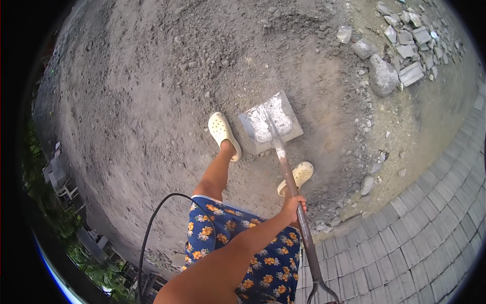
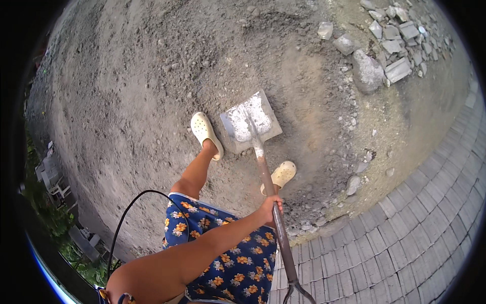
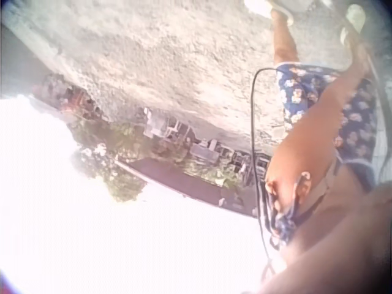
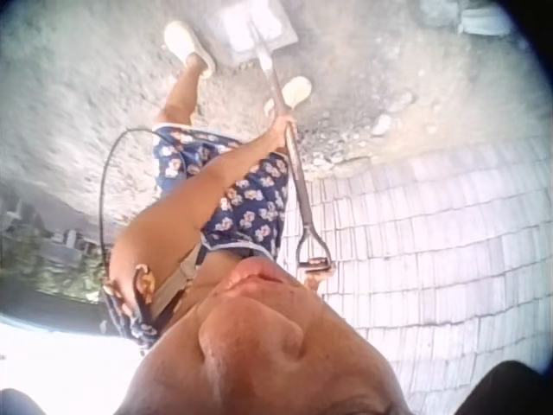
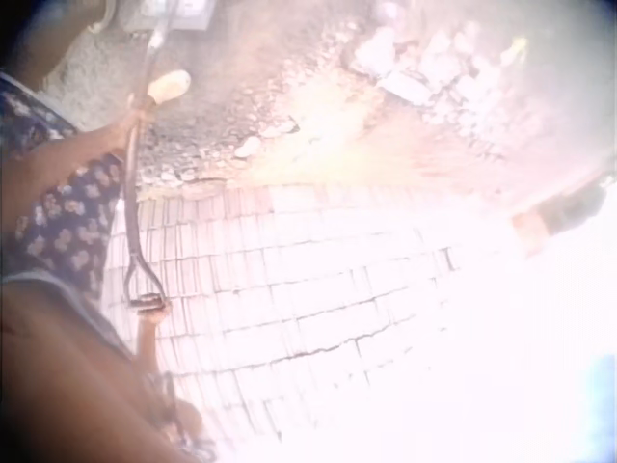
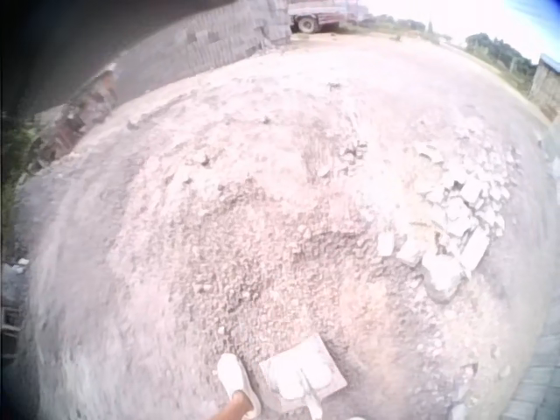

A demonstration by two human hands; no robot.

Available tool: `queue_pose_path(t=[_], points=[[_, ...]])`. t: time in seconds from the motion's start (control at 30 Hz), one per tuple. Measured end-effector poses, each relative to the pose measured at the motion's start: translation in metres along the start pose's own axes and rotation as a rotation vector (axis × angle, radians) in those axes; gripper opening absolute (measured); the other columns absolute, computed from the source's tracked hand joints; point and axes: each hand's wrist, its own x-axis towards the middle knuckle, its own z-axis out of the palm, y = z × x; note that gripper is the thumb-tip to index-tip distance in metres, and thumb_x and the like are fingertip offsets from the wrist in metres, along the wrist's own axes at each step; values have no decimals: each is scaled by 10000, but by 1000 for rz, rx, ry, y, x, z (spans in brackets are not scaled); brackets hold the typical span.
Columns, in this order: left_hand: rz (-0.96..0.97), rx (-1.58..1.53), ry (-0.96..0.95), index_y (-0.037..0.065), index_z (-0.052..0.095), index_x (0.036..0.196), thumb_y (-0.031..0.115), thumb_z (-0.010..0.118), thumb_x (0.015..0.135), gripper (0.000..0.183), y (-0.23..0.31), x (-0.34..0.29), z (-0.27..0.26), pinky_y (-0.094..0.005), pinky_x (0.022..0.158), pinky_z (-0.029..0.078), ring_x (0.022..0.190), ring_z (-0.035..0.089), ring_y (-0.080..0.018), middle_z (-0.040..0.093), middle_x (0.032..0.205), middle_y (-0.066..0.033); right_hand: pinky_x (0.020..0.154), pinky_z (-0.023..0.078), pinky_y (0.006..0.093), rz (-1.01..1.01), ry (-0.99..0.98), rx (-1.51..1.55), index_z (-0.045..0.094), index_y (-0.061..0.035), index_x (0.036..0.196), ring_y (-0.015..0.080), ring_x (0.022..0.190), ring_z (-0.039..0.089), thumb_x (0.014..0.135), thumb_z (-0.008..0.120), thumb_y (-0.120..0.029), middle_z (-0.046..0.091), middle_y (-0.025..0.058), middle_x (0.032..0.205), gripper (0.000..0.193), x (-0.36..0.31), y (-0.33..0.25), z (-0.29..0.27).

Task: Shoveling and leveling dirt and gravel on a construction site.

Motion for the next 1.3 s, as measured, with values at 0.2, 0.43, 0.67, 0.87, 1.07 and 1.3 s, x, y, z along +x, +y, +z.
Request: queue_pose_path(t=[0.2, 0.43, 0.67, 0.87, 1.07, 1.3], points=[[99, -28, -37, 110, 425, 536, 139, 520, 623, 132, 187, 12, 19, -307, 460, 377, 419, 411, -151, 410, 487, -9, 396, 351, 335, -31, -66, -83, 394, -112, 556, 200, 366, 407, 707, 377, -491, 397, 31, 435, 408, 7, 37, 192], [224, 62, 6, 110, 425, 581, 127, 521, 641, 114, 231, -9, 12, -309, 450, 388, 431, 421, -140, 416, 495, -10, 414, 382, 352, -17, -118, -88, 378, -98, 563, 205, 383, 412, 721, 361, -468, 371, 38, 435, 403, -9, 64, 215], [302, 38, -30, 110, 419, 534, 103, 512, 646, 146, 231, -22, 41, -300, 417, 391, 399, 414, -123, 424, 480, 2, 397, 377, 323, -22, -166, -48, 399, -102, 587, 188, 380, 419, 722, 378, -491, 397, 36, 457, 412, 18, 43, 219], [136, -1, 33, 95, 444, 599, 130, 512, 641, 88, 98, 19, -14, -306, 424, 387, 422, 427, -154, 430, 511, -24, 364, 368, 336, -91, -39, -125, 450, -70, 592, 228, 407, 443, 765, 374, -464, 464, 87, 478, 436, 10, 35, 105], [23, -50, -14, 65, 461, 613, 106, 544, 626, 94, 50, 13, 4, -326, 425, 390, 430, 429, -167, 428, 514, -42, 373, 426, 385, -94, -14, -99, 469, -55, 623, 248, 411, 487, 733, 397, -464, 481, 117, 501, 429, 42, 41, 71], [281, -24, 49, 108, 418, 544, 117, 517, 638, 136, 273, -11, 79, -293, 458, 388, 418, 413, -124, 415, 481, 15, 382, 365, 299, -137, -126, -19, 426, -91, 576, 180, 371, 398, 731, 440, -464, 405, 46, 450, 404, -4, 0, 288]])
